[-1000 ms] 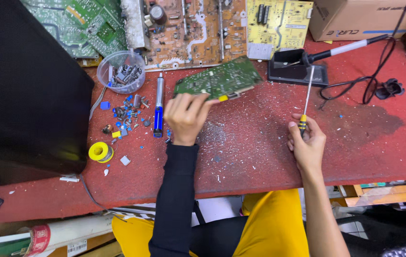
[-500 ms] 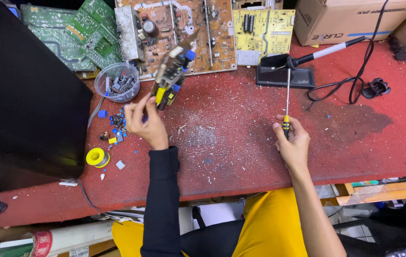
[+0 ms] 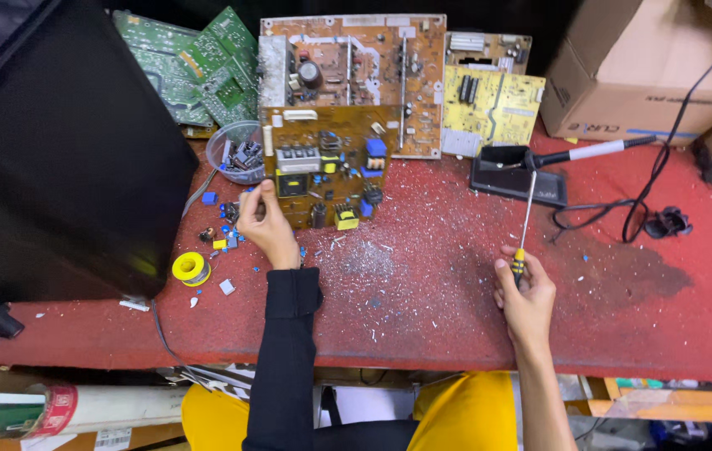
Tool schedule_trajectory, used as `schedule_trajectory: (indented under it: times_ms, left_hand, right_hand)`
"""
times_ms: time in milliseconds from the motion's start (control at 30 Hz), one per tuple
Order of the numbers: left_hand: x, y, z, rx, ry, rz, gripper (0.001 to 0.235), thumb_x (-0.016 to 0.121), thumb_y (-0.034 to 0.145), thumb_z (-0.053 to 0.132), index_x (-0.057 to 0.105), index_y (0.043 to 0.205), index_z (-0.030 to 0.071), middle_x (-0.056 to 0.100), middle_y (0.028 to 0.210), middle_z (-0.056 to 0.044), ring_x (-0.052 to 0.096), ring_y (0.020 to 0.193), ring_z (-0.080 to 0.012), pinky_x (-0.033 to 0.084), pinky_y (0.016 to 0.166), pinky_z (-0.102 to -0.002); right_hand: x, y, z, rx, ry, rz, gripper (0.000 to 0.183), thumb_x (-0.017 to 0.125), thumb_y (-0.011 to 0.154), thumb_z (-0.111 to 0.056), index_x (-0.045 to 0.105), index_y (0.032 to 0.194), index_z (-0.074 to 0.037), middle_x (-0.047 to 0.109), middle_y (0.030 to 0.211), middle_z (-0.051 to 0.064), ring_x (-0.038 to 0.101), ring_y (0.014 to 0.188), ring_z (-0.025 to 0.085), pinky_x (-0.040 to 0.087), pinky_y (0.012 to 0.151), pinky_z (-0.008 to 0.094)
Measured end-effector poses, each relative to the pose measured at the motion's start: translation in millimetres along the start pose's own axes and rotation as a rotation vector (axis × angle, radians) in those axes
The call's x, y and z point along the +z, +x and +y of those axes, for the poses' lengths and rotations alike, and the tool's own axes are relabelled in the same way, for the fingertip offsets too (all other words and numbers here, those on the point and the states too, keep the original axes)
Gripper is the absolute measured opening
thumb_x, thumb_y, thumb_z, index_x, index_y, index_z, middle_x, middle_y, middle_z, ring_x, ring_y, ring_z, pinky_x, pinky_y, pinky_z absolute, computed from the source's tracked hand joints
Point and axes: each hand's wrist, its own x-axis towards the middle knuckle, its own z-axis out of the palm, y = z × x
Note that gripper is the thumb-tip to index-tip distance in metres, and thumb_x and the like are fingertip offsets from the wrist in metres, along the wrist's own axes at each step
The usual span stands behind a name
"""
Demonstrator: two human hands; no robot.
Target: The person uses a soldering iron and a desoldering pump to remove components from a green circuit board. They flip the board over to inspect the other side, then continue desoldering components from the original side.
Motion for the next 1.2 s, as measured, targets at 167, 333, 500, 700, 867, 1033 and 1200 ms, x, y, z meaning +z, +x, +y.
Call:
schedule_trajectory:
  times_ms: [167,333,500,700,867,1033,1200]
  left_hand:
    - [-0.3,-1.7,-1.2,-0.036,-0.019,-0.021,0.013,0.061,0.08,0.017,0.062,0.071,0.007,0.046,0.057,-0.004,0.04,0.059,-0.0071,0.035,0.057,-0.022]
    - [4.6,-6.2,-2.9,-0.099,-0.045,-0.104,0.015,0.06,0.081,0.02,0.062,0.072,0.008,0.046,0.058,-0.003,0.041,0.06,-0.0073,0.037,0.061,-0.022]
    - [16.9,-19.4,9.5,-0.227,-0.075,-0.251,0.018,0.056,0.083,0.024,0.062,0.077,0.008,0.05,0.065,-0.004,0.043,0.067,-0.0085,0.038,0.067,-0.025]
    - [22.5,-26.9,0.2,-0.32,-0.118,-0.288,0.017,0.052,0.085,0.024,0.062,0.082,0.009,0.048,0.069,-0.001,0.042,0.071,-0.0057,0.039,0.073,-0.023]
    - [19.6,-32.3,-20.4,-0.36,-0.124,-0.301,0.02,0.05,0.087,0.025,0.061,0.085,0.009,0.048,0.071,-0.001,0.042,0.073,-0.0062,0.039,0.074,-0.025]
    - [16.9,-39.2,-50.3,-0.38,-0.115,-0.308,0.021,0.047,0.089,0.024,0.061,0.087,0.007,0.05,0.073,-0.003,0.042,0.076,-0.0069,0.038,0.076,-0.025]
    - [17.4,-37.5,-44.7,-0.372,-0.119,-0.301,0.023,0.047,0.089,0.026,0.06,0.083,0.009,0.044,0.07,0.001,0.038,0.072,-0.0068,0.037,0.074,-0.024]
  right_hand:
    - [-1.0,-1.0,2.1,-0.016,-0.004,-0.009,0.019,0.051,0.081,0.0,0.051,0.1,0.003,0.042,0.065,0.01,0.035,0.043,0.008,0.033,0.03,0.018]
    - [-0.3,1.8,2.6,0.004,-0.008,0.009,0.019,0.051,0.081,0.0,0.052,0.1,0.002,0.041,0.064,0.008,0.034,0.043,0.008,0.032,0.03,0.018]
    - [5.9,0.3,-10.4,0.027,-0.009,0.017,0.021,0.051,0.08,0.0,0.052,0.1,0.003,0.041,0.064,0.008,0.034,0.043,0.007,0.032,0.03,0.018]
    - [0.1,4.1,9.1,0.024,-0.029,0.008,0.021,0.052,0.079,0.001,0.052,0.101,0.004,0.042,0.064,0.009,0.033,0.043,0.008,0.032,0.031,0.018]
    - [4.2,-0.9,-1.0,0.012,-0.045,-0.004,0.022,0.054,0.079,0.0,0.052,0.1,0.002,0.043,0.064,0.01,0.033,0.042,0.008,0.033,0.03,0.019]
    - [2.6,-1.1,2.7,-0.006,-0.076,0.0,0.022,0.053,0.079,0.0,0.052,0.101,0.003,0.042,0.061,0.009,0.033,0.041,0.008,0.032,0.03,0.019]
    - [8.0,-3.8,-13.7,-0.032,-0.054,-0.035,0.028,0.042,0.086,-0.002,0.045,0.113,0.002,0.045,0.065,0.011,0.033,0.045,0.008,0.033,0.033,0.017]
